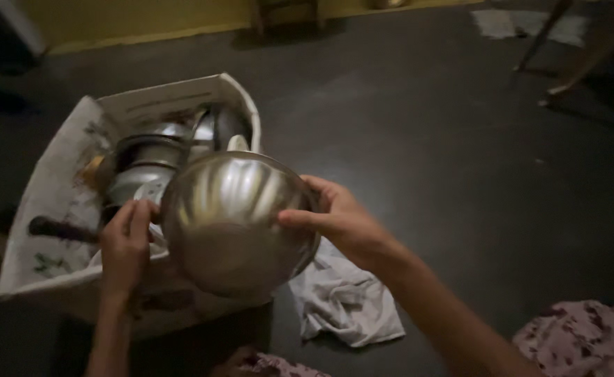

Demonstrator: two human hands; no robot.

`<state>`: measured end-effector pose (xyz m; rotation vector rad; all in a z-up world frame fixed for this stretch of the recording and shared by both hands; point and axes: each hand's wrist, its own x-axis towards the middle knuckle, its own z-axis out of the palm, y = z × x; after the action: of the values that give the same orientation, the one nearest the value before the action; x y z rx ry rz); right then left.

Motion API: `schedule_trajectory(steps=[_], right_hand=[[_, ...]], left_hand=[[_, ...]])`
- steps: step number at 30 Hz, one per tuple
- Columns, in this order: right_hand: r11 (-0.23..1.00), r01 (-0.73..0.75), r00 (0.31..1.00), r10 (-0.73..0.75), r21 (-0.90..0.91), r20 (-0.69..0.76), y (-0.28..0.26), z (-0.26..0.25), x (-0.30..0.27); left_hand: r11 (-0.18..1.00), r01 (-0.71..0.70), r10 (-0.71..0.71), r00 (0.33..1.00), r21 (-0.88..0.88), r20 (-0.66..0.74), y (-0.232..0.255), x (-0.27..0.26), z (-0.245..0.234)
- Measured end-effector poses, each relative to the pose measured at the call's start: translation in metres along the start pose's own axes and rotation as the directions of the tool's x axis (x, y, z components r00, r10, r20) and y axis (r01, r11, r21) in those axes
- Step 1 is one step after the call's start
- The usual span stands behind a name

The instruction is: The person empties a cardboard box of metal dishes and utensils onto the floor, handling items like bowls, plates, and a rolling pin by hand. The person sorts the items across the floor and then places several pieces back into the box.

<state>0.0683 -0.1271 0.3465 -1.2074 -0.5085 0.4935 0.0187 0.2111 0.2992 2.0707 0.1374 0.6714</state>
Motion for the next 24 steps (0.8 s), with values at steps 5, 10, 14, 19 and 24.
schedule_trajectory(steps=[5,10,14,19,24], right_hand=[[0.997,-0.005,0.991,-0.006,-0.081,-0.136,-0.020,-0.081,-0.054],[0.948,-0.074,0.926,-0.049,-0.310,-0.373,-0.020,-0.162,-0.110],[0.720,-0.260,0.841,-0.159,-0.644,-0.517,0.024,-0.245,-0.140],[0.346,-0.407,0.773,-0.364,-0.846,-0.520,0.083,-0.327,-0.195],[0.317,-0.705,0.551,-0.318,-0.634,-0.771,0.098,-0.350,-0.227]], left_hand=[[0.847,-0.352,0.422,0.901,0.399,-0.100,0.063,-0.032,0.078],[0.823,-0.521,0.514,0.852,0.225,0.094,0.104,-0.063,0.196],[0.883,-0.459,0.400,0.844,0.096,0.358,0.105,-0.095,0.293],[0.907,-0.420,0.340,0.765,0.023,0.547,0.100,-0.156,0.378],[0.904,-0.426,0.302,0.696,0.036,0.651,0.104,-0.197,0.428]])
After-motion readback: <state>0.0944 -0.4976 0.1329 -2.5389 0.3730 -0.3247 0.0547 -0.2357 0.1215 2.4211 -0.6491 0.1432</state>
